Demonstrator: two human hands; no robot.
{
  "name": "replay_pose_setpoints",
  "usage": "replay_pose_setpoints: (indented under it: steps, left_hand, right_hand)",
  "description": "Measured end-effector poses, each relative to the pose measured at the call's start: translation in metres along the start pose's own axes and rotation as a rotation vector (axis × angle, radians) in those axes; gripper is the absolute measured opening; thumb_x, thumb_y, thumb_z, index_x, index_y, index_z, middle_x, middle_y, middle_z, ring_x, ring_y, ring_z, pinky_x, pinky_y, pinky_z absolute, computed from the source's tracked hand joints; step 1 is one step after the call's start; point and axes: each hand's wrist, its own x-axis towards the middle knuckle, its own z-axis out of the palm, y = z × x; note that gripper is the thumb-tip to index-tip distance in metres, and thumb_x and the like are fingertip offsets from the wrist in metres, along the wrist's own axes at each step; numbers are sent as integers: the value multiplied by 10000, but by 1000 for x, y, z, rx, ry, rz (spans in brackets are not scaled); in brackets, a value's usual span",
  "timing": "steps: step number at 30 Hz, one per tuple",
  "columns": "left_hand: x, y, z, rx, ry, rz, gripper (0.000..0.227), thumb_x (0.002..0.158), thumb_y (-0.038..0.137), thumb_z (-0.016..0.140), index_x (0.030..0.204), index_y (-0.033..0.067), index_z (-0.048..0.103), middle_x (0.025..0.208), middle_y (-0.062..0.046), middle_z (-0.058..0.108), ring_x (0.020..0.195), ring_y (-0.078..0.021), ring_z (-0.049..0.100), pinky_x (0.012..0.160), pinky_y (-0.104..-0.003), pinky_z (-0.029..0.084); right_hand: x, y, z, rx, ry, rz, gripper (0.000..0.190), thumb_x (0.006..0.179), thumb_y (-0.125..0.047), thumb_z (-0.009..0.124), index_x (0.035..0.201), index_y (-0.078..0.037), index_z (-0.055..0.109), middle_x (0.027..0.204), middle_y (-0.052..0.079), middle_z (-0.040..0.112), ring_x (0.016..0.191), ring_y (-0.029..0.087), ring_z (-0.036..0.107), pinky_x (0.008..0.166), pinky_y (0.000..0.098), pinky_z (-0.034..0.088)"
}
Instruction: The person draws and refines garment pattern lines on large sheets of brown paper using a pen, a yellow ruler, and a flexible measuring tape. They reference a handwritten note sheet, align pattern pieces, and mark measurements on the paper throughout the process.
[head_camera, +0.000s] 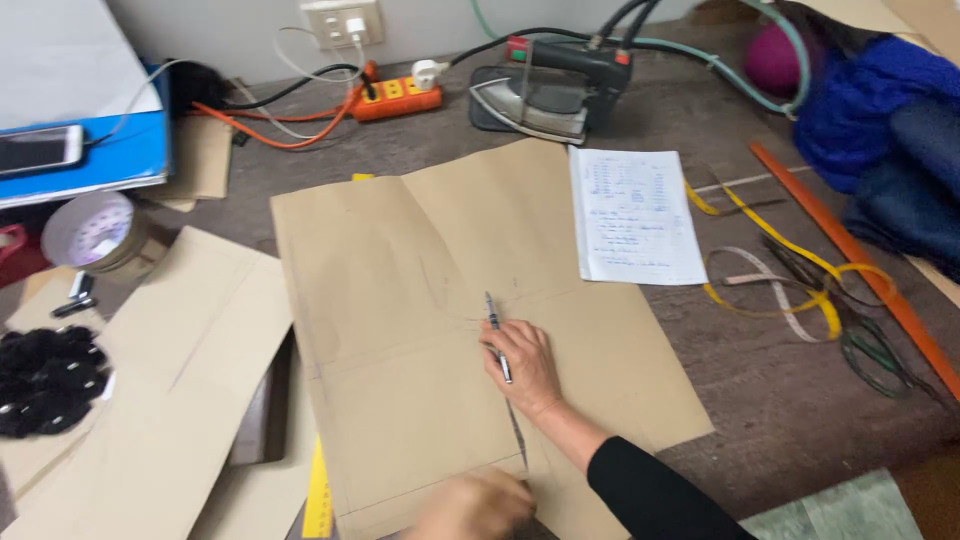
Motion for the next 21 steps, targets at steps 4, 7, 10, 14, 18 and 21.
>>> replay_pose_setpoints:
  steps: [4,7,10,14,18,21]
  left_hand:
    - [3,-128,-95,236,589,-211,112,848,268,610,948,273,658,909,64,749,757,-153,724,727,-305,540]
    - [-17,-152,-124,370,831,-540,217,845,220,583,1025,293,679,1002,-26,631,814,-206,683,767,-410,499]
    - [-20,-183,-132,401,832,-445,249,779,193,564,1010,201,657,873,-130,654,869,-316,650,825,-422,487]
    - [-11,-177,-122,337,776,-637,479,682,404,703,1138,298,602,976,-7,695,996,-205,610,874,-365,492]
    - [-8,-189,-116,443,766,-649,537,643,412,761,1129,312,558,914,53,685,947,-243,610,885,-364,483]
    - [-6,-194,-121,417,743,-629,550,647,370,756,1152,287,554,823,65,700,905,-227,631,842,-340,497]
  right_hand:
    - [4,-7,-4,-26,22,13,157,804,-145,619,948,-209,626,956,-56,655,982,179,571,755,330,386]
    - [7,-12,-8,-21,30,11,149,788,-134,621,917,-208,626,978,-58,668,981,171,581,764,327,394]
    - [7,-14,-10,-4,-2,35,129,816,-157,612,934,-207,622,959,-57,659,992,181,574,770,324,385]
    - [11,-16,-11,-15,-7,33,139,805,-148,617,931,-207,624,960,-73,658,987,163,573,767,313,386]
    - [10,-15,-9,-21,-5,28,170,778,-115,626,926,-199,618,1008,-84,680,957,163,566,764,315,387]
    - [10,-14,-7,-35,3,28,168,774,-102,629,910,-199,612,966,-87,672,937,165,564,754,314,384]
